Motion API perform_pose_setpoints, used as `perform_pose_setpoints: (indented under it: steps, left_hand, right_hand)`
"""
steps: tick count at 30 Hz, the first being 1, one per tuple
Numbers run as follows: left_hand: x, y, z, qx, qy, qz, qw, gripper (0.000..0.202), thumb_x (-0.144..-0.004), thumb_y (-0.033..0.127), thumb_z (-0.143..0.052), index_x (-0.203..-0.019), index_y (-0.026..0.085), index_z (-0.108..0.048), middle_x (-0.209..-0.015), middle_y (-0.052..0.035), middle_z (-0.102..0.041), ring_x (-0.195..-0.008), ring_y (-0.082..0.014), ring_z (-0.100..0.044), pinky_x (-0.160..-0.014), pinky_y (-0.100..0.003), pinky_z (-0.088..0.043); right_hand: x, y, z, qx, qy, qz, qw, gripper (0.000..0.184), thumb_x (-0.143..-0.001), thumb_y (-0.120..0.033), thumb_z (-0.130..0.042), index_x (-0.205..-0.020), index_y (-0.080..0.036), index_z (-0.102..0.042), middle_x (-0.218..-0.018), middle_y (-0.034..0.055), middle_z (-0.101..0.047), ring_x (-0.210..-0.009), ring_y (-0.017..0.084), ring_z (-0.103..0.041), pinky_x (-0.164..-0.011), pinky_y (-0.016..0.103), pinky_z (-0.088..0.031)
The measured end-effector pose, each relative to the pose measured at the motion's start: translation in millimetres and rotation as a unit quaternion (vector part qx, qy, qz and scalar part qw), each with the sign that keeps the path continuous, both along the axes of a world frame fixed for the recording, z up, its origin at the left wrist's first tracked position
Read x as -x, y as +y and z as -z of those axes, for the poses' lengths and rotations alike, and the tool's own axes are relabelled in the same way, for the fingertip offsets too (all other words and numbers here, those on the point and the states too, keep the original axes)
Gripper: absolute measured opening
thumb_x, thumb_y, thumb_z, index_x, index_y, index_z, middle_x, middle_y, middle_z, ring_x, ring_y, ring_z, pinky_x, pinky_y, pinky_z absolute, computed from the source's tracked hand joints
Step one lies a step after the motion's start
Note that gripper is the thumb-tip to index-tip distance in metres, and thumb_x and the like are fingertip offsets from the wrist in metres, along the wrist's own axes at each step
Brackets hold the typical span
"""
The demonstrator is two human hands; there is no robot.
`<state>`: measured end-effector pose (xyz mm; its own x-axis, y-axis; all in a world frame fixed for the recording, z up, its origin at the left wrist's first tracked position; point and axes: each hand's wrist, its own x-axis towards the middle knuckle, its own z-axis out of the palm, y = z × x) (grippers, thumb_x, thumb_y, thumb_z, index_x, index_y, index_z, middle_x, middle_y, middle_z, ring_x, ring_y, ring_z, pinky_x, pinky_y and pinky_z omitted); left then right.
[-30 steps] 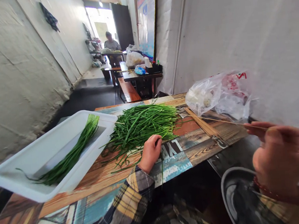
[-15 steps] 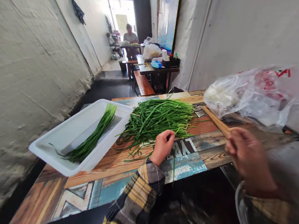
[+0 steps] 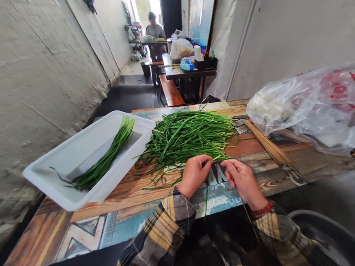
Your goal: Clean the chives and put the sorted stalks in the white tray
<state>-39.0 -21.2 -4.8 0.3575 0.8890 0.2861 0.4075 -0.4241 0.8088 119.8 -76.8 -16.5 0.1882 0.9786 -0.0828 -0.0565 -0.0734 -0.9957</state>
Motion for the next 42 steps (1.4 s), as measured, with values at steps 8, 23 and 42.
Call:
perform_pose_setpoints:
  steps: [8,23,42]
  left_hand:
    - [-2.0,-1.0,-4.8,-0.015,-0.021,0.001,1.0,0.013,-0.081,0.016,-0.056,-0.077,0.015,-0.068,-0.075,-0.0027,-0.067,-0.071,-0.0127,-0.06,-0.067,-0.023,-0.044]
    - [-4.0,-4.6,-8.9,0.033,-0.051,0.025,0.998,0.011,-0.079,0.014,-0.058,-0.074,0.014,-0.068,-0.074,-0.0025,-0.067,-0.07,-0.012,-0.059,-0.066,-0.022,-0.044]
    - [-2.7,-3.8,-11.8,0.112,-0.097,0.044,0.988,0.012,-0.078,0.019,-0.06,-0.077,0.012,-0.07,-0.074,-0.0039,-0.067,-0.068,-0.0119,-0.059,-0.064,-0.022,-0.044]
  right_hand:
    - [-3.8,-11.2,9.6,-0.049,-0.094,-0.074,0.992,0.032,-0.088,-0.037,-0.053,-0.11,-0.02,-0.067,-0.065,-0.0033,-0.052,-0.052,0.009,-0.045,-0.05,0.022,-0.037]
    - [10.2,-4.9,9.4,0.008,-0.044,-0.001,0.999,0.035,-0.078,-0.047,-0.066,-0.093,-0.016,-0.072,-0.059,-0.0019,-0.06,-0.044,0.008,-0.05,-0.04,0.019,-0.036]
    - [9.1,-6.5,7.9,-0.024,-0.052,-0.004,0.998,0.032,-0.082,-0.041,-0.061,-0.098,-0.015,-0.07,-0.057,-0.0028,-0.056,-0.038,0.006,-0.044,-0.036,0.019,-0.033]
